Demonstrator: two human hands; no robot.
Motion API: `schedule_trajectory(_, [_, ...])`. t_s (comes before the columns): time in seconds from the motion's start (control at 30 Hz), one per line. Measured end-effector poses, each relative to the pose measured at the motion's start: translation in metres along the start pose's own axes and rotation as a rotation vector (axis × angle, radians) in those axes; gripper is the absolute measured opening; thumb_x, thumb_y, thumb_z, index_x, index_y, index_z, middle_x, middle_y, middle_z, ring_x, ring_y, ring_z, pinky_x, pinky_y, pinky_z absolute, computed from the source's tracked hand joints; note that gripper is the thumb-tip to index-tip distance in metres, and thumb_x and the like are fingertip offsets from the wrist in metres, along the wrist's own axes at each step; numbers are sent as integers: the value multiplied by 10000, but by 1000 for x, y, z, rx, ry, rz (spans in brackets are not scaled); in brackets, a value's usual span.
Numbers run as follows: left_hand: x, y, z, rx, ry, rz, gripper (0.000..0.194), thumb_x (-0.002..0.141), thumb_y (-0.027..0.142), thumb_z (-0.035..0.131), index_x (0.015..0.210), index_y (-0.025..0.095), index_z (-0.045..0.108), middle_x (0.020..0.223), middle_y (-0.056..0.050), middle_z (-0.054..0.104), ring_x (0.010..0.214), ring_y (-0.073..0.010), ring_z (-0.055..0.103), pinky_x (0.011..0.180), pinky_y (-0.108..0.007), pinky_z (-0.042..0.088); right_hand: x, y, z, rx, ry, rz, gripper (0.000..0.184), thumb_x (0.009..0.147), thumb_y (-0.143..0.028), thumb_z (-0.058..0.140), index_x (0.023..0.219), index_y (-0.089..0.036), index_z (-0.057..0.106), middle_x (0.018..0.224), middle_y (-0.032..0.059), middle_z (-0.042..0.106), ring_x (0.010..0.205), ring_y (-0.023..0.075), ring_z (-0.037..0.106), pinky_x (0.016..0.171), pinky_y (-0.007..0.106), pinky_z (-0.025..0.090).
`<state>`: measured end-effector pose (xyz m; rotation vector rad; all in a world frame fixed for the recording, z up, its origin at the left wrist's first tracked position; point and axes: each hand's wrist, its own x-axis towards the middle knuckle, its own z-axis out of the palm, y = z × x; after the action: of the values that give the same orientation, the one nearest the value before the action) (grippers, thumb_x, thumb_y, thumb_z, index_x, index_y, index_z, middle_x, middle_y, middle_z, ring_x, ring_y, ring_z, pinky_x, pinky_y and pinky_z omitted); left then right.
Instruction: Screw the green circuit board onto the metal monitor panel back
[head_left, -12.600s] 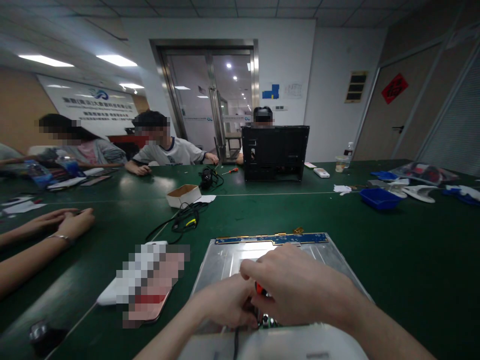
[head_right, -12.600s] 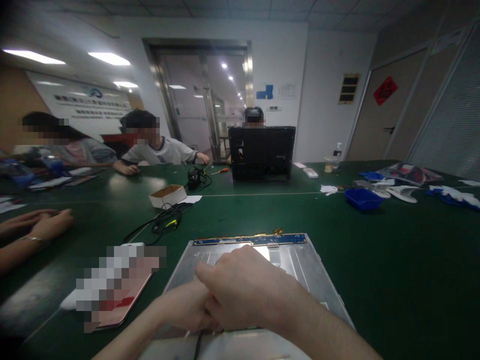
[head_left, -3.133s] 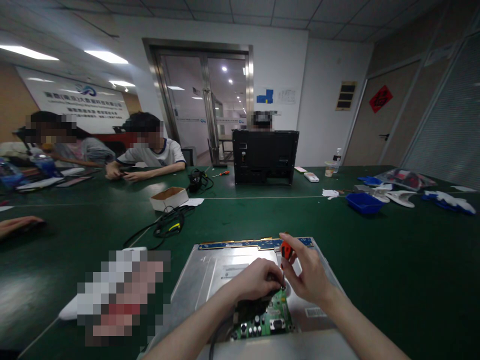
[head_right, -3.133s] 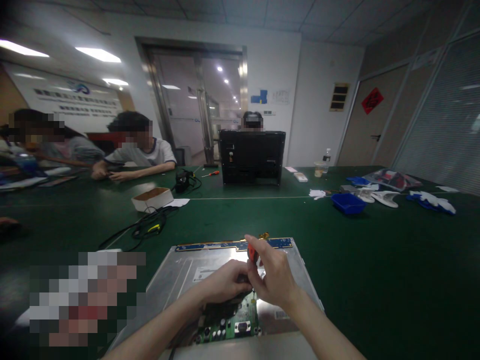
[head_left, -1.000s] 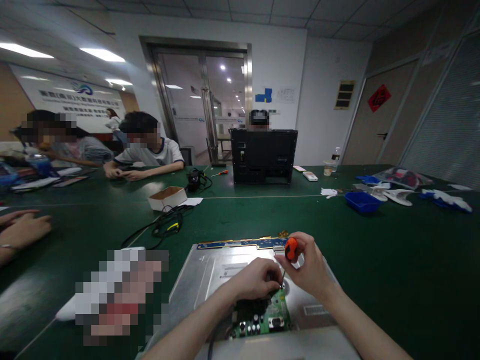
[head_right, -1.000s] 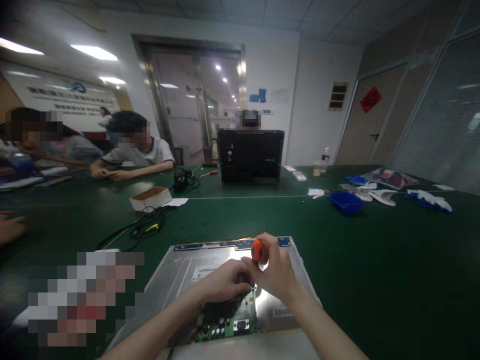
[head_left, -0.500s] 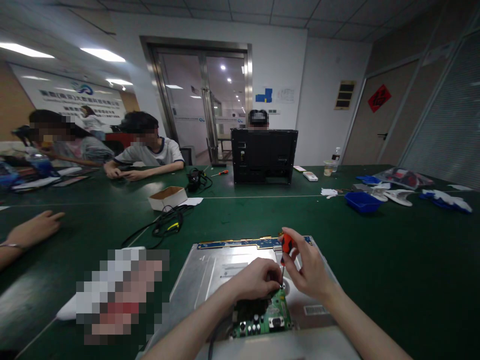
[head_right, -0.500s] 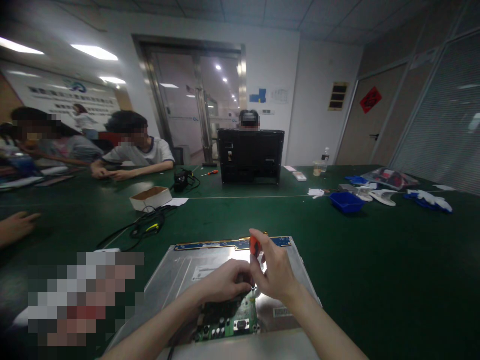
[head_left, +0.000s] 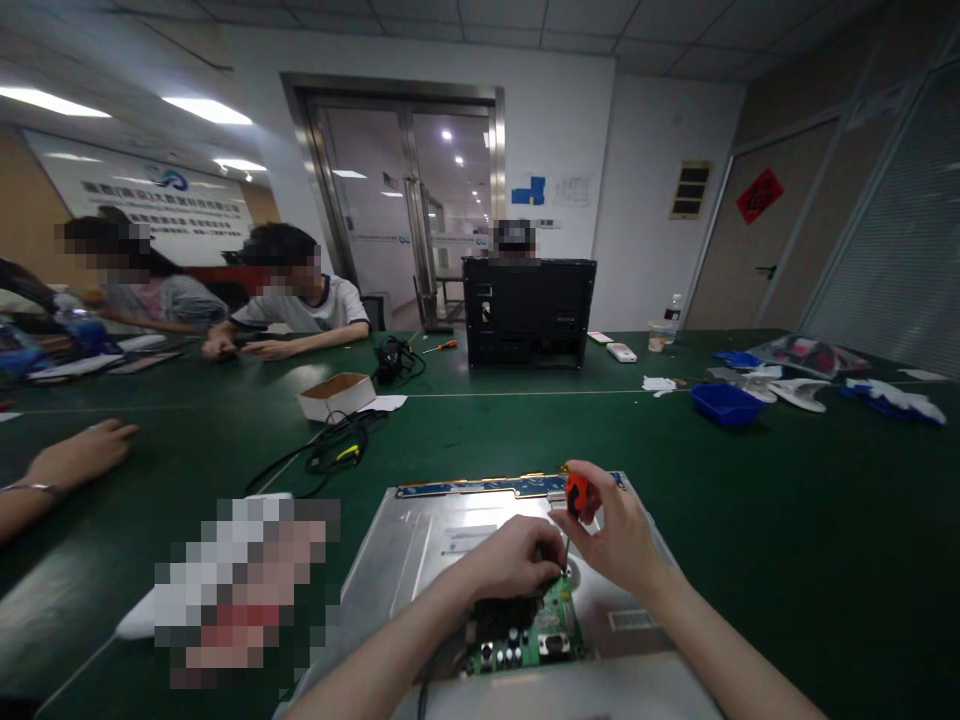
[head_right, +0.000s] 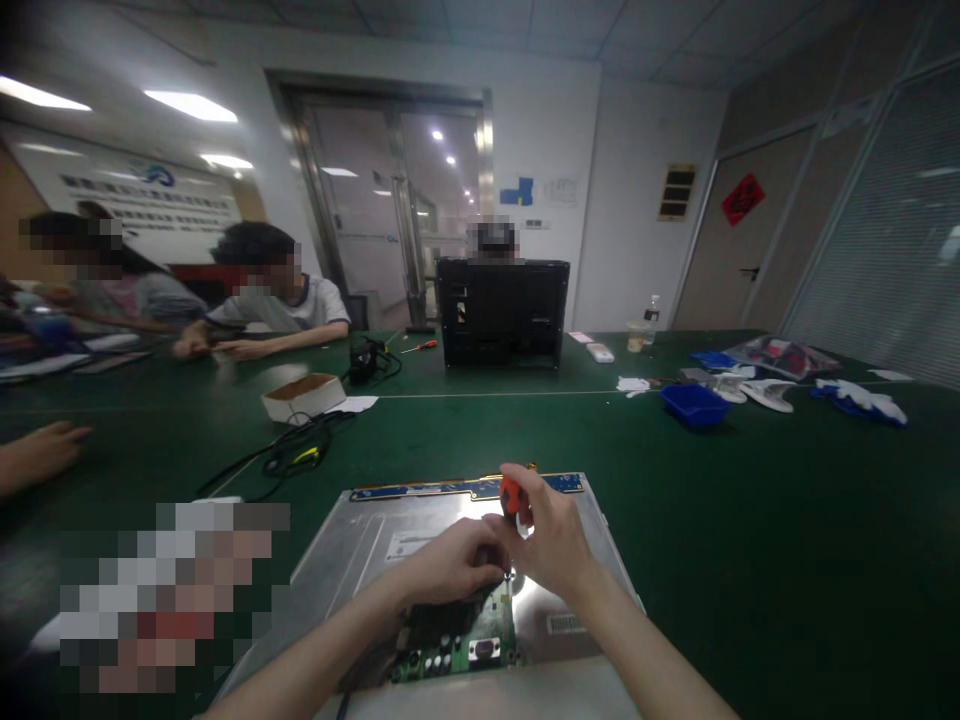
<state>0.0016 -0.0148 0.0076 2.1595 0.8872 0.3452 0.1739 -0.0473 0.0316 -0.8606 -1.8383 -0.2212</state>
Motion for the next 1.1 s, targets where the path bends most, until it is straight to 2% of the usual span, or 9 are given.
schedule_trajectory(0.2, [0, 1, 0, -9, -1, 7, 166, 702, 93, 600, 827, 154, 690, 741, 6, 657, 677, -147, 565, 658, -220, 429, 0, -2, -4, 72, -76, 24, 428, 956, -242, 460, 1374, -192, 381, 806, 19, 660, 544, 139, 588, 498, 253, 495])
schedule_trajectory(0.33, [-2, 4, -1, -2, 2, -13, 165, 704, 97, 599, 826, 158, 693, 709, 13, 638, 650, -139, 551, 619, -208, 419, 0, -1, -3, 83, -77, 35, 465, 913, -163, 470, 1370, -199, 394, 803, 14, 662, 555, 131, 595, 504, 239, 505])
schedule_trajectory(0.53, [-1, 3, -1, 13, -1, -1, 178, 700, 104, 593, 839, 152, 693, 737, -1, 655, 675, -150, 568, 634, -218, 425, 0, 0, 1, 25, -1, 12, 391, 930, -205, 503, 1311, -212, 418, 693, -38, 599, 498, 120, 558, 457, 217, 463])
schedule_trajectory(0.73, [-2, 3, -1, 29, 3, 1, 135, 710, 105, 604, 801, 157, 689, 778, -9, 678, 728, -165, 598, 679, -229, 433, 0, 2, 1, 6, -47, -2, 330, 989, -339, 508, 1284, -214, 428, 609, -69, 548, 449, 124, 534, 430, 222, 412])
schedule_trajectory(0.9, [-1, 1, 0, 13, -4, 6, 131, 717, 94, 606, 811, 148, 680, 777, -11, 673, 728, -164, 602, 688, -229, 438, 1, 0, -2, 41, -74, -7, 360, 996, -307, 457, 1332, -197, 393, 721, -13, 624, 501, 135, 566, 465, 238, 451])
schedule_trajectory(1.1, [1, -2, 1, -9, -6, 14, 176, 708, 91, 595, 853, 145, 679, 786, -8, 674, 722, -164, 598, 673, -226, 438, 0, -1, -2, 65, -89, 8, 451, 917, -196, 459, 1361, -187, 376, 820, 28, 667, 539, 142, 595, 495, 254, 488])
